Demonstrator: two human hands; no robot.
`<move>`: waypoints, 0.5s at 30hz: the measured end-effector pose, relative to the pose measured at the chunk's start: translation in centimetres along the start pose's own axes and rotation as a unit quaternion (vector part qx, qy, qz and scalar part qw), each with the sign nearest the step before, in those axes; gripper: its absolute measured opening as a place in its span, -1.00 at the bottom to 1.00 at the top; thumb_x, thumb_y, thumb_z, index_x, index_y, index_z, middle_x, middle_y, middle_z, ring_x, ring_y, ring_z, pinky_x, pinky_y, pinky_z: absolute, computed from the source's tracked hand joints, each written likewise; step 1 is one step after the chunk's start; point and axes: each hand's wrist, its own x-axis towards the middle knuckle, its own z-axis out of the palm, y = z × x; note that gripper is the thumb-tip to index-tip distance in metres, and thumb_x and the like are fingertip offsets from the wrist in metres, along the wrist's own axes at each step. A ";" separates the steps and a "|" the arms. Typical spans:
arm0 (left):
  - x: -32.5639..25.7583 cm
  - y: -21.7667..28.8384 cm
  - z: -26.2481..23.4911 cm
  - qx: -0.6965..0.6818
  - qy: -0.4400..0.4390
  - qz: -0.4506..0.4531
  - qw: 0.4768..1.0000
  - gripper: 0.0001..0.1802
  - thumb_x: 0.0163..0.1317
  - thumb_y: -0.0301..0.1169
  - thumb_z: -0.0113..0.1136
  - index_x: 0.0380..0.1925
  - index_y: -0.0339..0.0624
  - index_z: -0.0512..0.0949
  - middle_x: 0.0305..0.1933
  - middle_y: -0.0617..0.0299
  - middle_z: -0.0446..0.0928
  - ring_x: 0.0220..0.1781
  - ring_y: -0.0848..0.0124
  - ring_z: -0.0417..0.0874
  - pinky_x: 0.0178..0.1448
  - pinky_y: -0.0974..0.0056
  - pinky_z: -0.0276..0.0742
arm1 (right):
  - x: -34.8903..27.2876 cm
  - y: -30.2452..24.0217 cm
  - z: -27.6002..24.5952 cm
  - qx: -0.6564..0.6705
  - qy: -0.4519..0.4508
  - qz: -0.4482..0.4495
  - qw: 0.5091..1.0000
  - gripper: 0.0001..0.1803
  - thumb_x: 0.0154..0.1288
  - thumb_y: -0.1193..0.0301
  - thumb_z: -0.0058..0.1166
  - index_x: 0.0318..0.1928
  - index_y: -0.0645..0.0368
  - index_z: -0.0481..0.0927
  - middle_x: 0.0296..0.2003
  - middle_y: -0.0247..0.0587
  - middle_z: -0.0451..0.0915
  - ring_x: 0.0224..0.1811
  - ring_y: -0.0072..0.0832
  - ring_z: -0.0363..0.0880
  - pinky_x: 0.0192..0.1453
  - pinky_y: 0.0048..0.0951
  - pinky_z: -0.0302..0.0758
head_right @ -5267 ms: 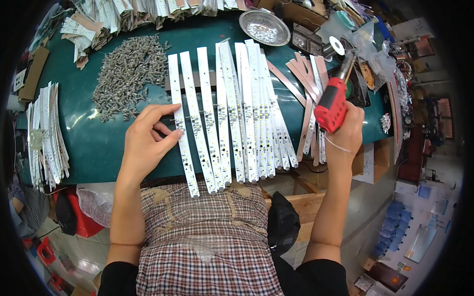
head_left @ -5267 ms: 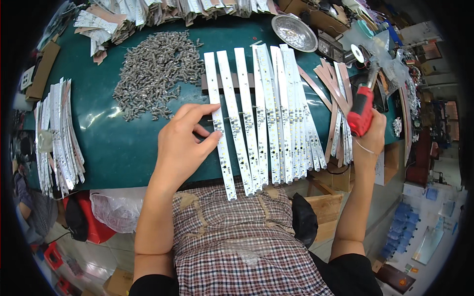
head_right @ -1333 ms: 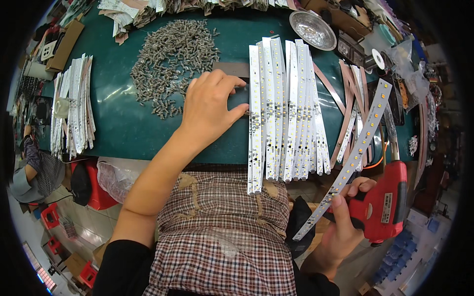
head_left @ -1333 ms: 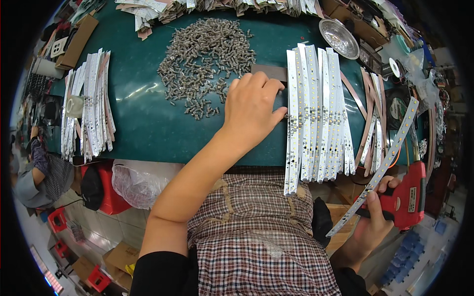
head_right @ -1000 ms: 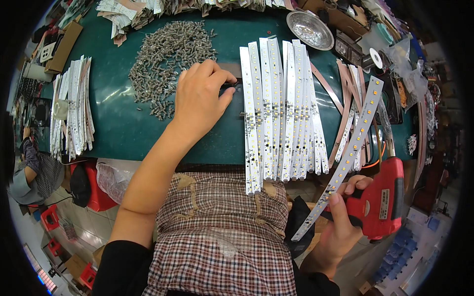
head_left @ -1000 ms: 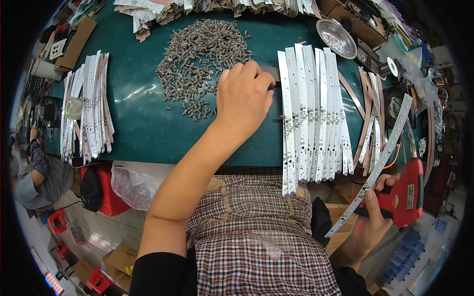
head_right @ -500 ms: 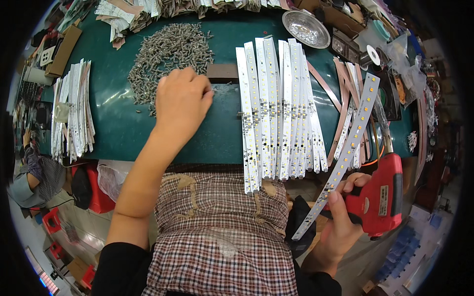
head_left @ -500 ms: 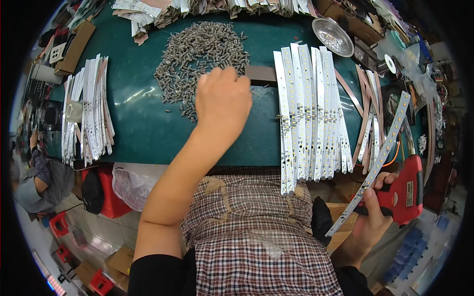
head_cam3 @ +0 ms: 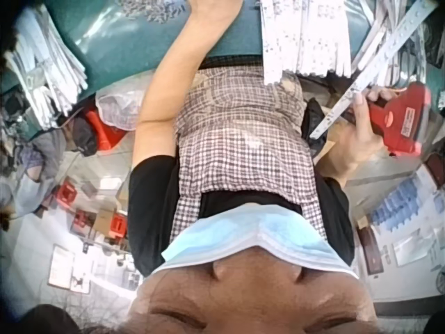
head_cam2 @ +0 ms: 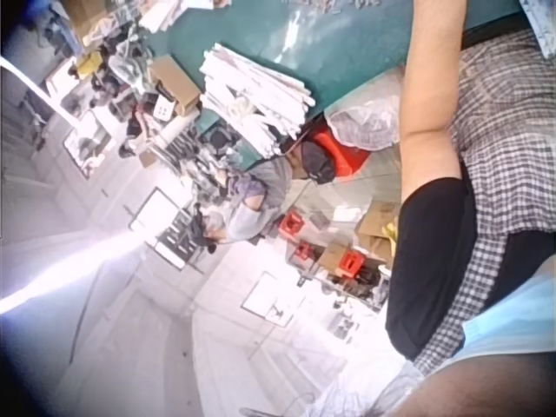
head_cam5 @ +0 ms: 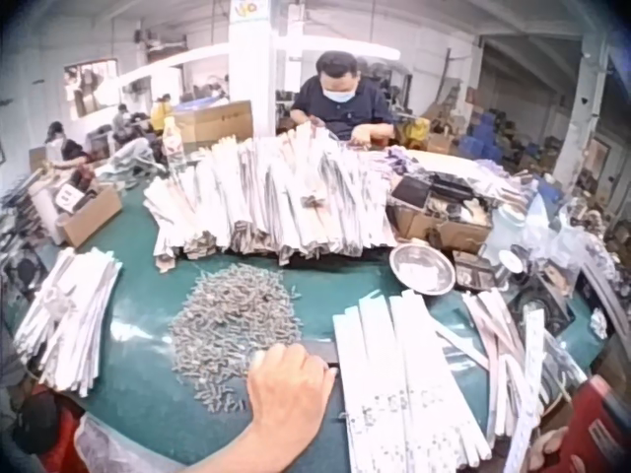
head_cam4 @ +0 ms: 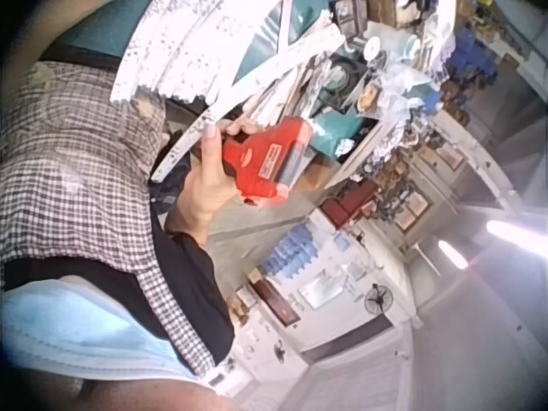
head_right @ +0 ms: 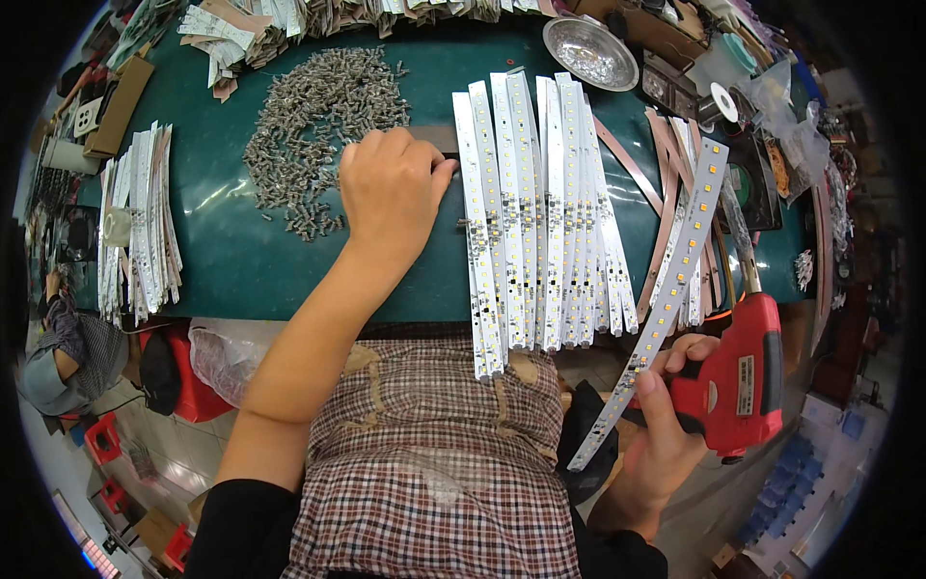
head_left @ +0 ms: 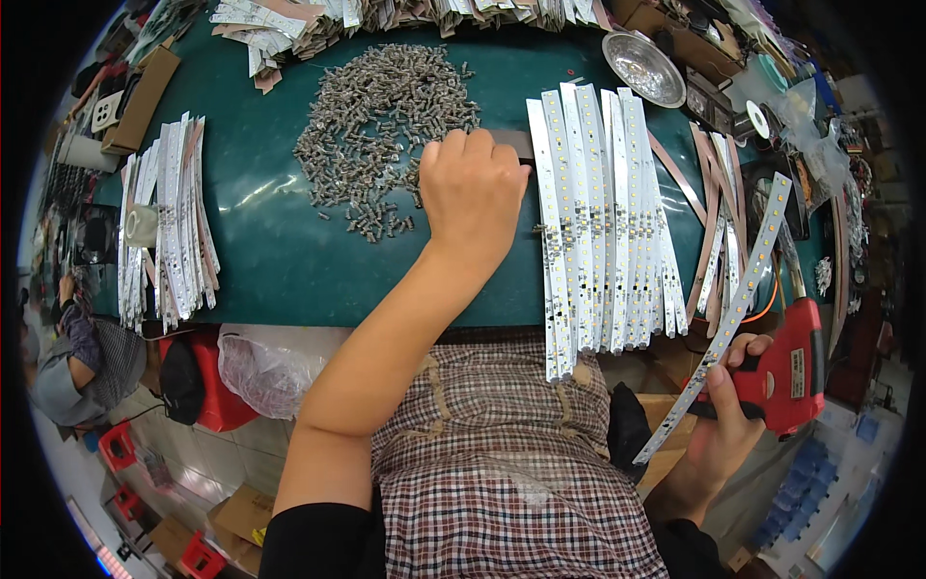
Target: The person attaches small components to LED strips by positioning each piece on a strip and soldering it with a soldering gun.
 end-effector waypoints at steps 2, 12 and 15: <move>0.0 0.0 0.5 0.010 0.004 -0.001 1.000 -0.81 -0.17 -0.37 0.44 -0.64 -0.06 0.56 -0.50 0.30 0.46 -0.35 0.28 0.48 -0.26 0.16 0.30 | 0.2 0.1 0.1 -0.001 -0.002 0.001 1.000 -0.51 0.10 0.74 0.12 0.04 0.22 0.31 -0.20 -0.26 0.35 -0.23 -0.63 0.37 -0.25 -0.65 0.38; -0.5 -0.8 -0.9 0.023 -0.012 -0.013 1.000 -0.86 -0.16 -0.37 0.33 -0.67 -0.11 0.53 -0.59 0.22 0.47 -0.47 0.24 0.52 -0.32 0.15 0.40 | 0.1 0.2 -0.3 -0.002 -0.016 -0.010 1.000 -0.49 0.09 0.75 0.10 0.06 0.22 0.30 -0.19 -0.25 0.35 -0.22 -0.61 0.40 -0.23 -0.63 0.42; -0.6 -0.2 -3.0 -0.060 -0.053 -0.132 0.988 -0.87 -0.14 -0.38 0.29 -0.65 -0.18 0.56 -0.56 0.20 0.56 -0.55 0.31 0.60 -0.43 0.24 0.48 | 0.0 0.3 -0.3 0.000 -0.010 -0.024 1.000 -0.48 0.08 0.76 0.10 0.06 0.23 0.29 -0.19 -0.25 0.35 -0.21 -0.61 0.40 -0.22 -0.64 0.41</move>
